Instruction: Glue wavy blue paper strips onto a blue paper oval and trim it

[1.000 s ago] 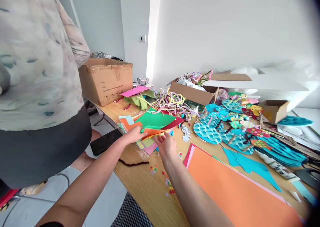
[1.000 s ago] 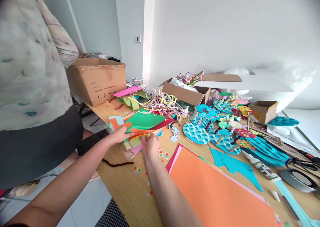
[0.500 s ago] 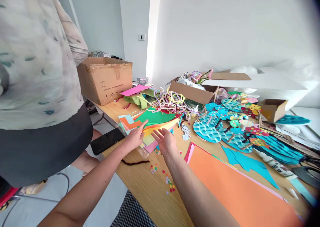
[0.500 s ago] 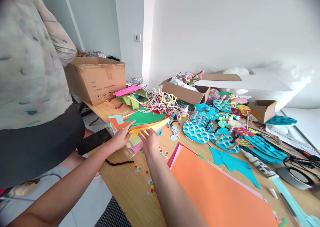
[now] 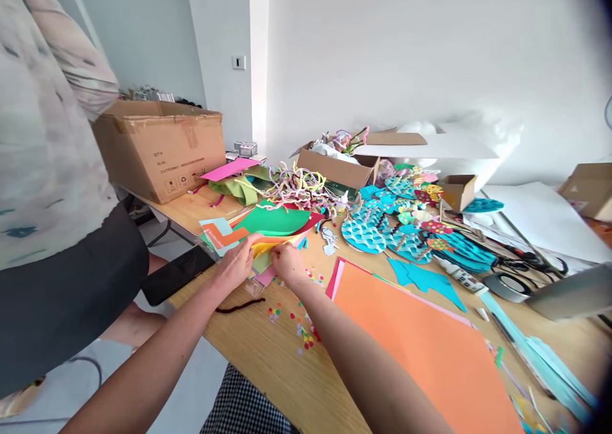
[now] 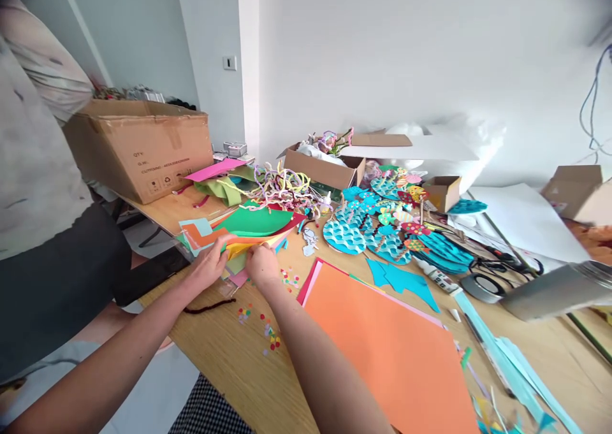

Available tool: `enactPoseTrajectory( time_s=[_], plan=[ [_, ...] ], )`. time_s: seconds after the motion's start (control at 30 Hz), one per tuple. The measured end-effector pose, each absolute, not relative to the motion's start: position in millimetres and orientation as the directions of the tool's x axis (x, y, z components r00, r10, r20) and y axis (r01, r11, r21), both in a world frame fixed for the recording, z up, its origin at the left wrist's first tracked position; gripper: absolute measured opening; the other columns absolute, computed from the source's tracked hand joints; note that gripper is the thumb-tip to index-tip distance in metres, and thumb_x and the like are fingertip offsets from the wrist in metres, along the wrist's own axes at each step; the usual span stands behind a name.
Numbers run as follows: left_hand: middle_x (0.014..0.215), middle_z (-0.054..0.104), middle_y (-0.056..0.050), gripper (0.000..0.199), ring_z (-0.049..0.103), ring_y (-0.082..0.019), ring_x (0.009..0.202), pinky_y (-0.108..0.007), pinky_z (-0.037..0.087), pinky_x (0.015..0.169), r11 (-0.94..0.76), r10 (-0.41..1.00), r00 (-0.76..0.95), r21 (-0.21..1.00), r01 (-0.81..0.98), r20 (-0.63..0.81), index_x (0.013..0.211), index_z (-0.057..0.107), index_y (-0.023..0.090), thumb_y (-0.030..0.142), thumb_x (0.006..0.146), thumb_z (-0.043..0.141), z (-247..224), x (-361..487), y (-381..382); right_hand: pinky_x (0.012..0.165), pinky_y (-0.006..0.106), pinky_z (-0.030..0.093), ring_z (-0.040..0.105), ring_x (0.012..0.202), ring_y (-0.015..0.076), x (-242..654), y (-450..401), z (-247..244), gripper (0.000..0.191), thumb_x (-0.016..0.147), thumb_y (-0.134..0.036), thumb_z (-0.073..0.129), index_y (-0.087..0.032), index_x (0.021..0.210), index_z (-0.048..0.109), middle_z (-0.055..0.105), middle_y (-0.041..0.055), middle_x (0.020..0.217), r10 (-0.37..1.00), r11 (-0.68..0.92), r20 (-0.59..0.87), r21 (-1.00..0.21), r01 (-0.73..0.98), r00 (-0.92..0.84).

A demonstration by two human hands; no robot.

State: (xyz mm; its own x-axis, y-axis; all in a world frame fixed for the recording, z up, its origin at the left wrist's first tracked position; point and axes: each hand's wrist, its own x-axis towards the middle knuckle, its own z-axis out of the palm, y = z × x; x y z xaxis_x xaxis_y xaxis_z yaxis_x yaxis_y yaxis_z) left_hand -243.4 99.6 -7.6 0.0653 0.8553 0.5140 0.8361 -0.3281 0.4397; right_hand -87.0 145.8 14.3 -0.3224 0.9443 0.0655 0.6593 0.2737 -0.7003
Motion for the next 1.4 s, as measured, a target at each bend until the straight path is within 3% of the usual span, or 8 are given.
enactPoseTrajectory(
  time_s=[0.2,0.4,0.5,0.6,0.8,0.9,1.07,1.4],
  plan=[
    [0.132,0.054,-0.014,0.064,0.058,-0.027,0.113,-0.038,0.050,0.090,-0.353,0.855,0.092,0.444,0.823,0.510,0.138,0.031,0.019,0.027,0.082,0.059,-5,-243,95,0.082,0.027,0.040,0.062,0.078,0.0188,-88,155,23,0.027,0.087,-0.027,0.053,-0.018,0.070,0.071,0.070,0.0071,0.073,0.920,0.359,0.089,-0.582,0.730,-0.382],
    [0.134,0.052,-0.009,0.061,0.055,-0.022,0.115,-0.035,0.046,0.095,-0.414,0.868,0.189,0.458,0.786,0.460,0.140,0.036,0.023,0.021,0.083,0.054,4,-247,87,0.062,0.024,0.038,0.057,0.064,0.0161,-91,161,31,0.038,0.088,-0.038,0.051,-0.019,0.060,0.067,0.066,0.0035,0.061,0.931,0.330,0.055,-0.554,0.765,-0.362],
    [0.113,0.064,-0.006,0.047,0.063,-0.017,0.086,-0.029,0.052,0.075,-0.403,0.890,0.214,0.479,0.779,0.402,0.128,0.055,0.023,0.026,0.081,0.058,6,-251,83,0.055,0.023,0.034,0.057,0.062,0.0155,-93,164,33,0.036,0.087,-0.037,0.052,-0.018,0.061,0.067,0.066,0.0038,0.062,0.938,0.303,0.029,-0.547,0.780,-0.344],
    [0.081,0.068,-0.003,0.021,0.061,-0.015,0.070,-0.024,0.049,0.062,-0.376,0.911,0.215,0.494,0.784,0.352,0.093,0.074,0.022,0.027,0.082,0.057,3,-252,84,0.052,0.023,0.033,0.057,0.060,0.0143,-95,164,35,0.033,0.087,-0.037,0.052,-0.017,0.067,0.069,0.067,0.0040,0.065,0.939,0.293,0.009,-0.539,0.789,-0.343],
    [0.080,0.069,-0.004,0.029,0.062,-0.017,0.072,-0.028,0.050,0.070,-0.278,0.933,0.107,0.500,0.820,0.343,0.102,0.073,0.021,0.016,0.080,0.055,-8,-252,94,0.057,0.023,0.038,0.059,0.064,0.0152,-88,159,36,0.029,0.089,-0.033,0.052,-0.017,0.077,0.073,0.069,0.0043,0.070,0.906,0.373,0.003,-0.477,0.796,-0.423],
    [0.081,0.070,-0.005,0.033,0.064,-0.017,0.074,-0.028,0.051,0.072,-0.255,0.934,0.072,0.510,0.822,0.350,0.103,0.072,0.022,0.011,0.082,0.050,-10,-252,97,0.074,0.027,0.042,0.060,0.085,0.0201,-75,154,33,0.019,0.082,-0.033,0.063,-0.018,0.089,0.074,0.070,0.0071,0.087,0.861,0.480,0.046,-0.406,0.777,-0.507],
    [0.089,0.072,-0.006,0.035,0.066,-0.017,0.078,-0.029,0.052,0.075,-0.245,0.925,0.029,0.535,0.809,0.380,0.107,0.070,0.021,0.010,0.083,0.048,-12,-251,97,0.091,0.033,0.039,0.049,0.108,0.0246,-59,149,33,0.034,0.077,-0.031,0.072,-0.022,0.110,0.069,0.062,0.0091,0.115,0.718,0.685,0.082,-0.258,0.681,-0.691],
    [0.105,0.072,-0.009,0.035,0.066,-0.020,0.095,-0.033,0.052,0.085,-0.267,0.907,-0.007,0.588,0.764,0.420,0.108,0.070,0.019,0.011,0.084,0.046,-11,-252,96,0.083,0.033,0.041,0.055,0.096,0.0237,-67,160,32,0.018,0.091,-0.022,0.052,-0.016,0.100,0.066,0.065,0.0111,0.099,0.490,0.872,0.033,0.001,0.490,-0.871]
  ],
)
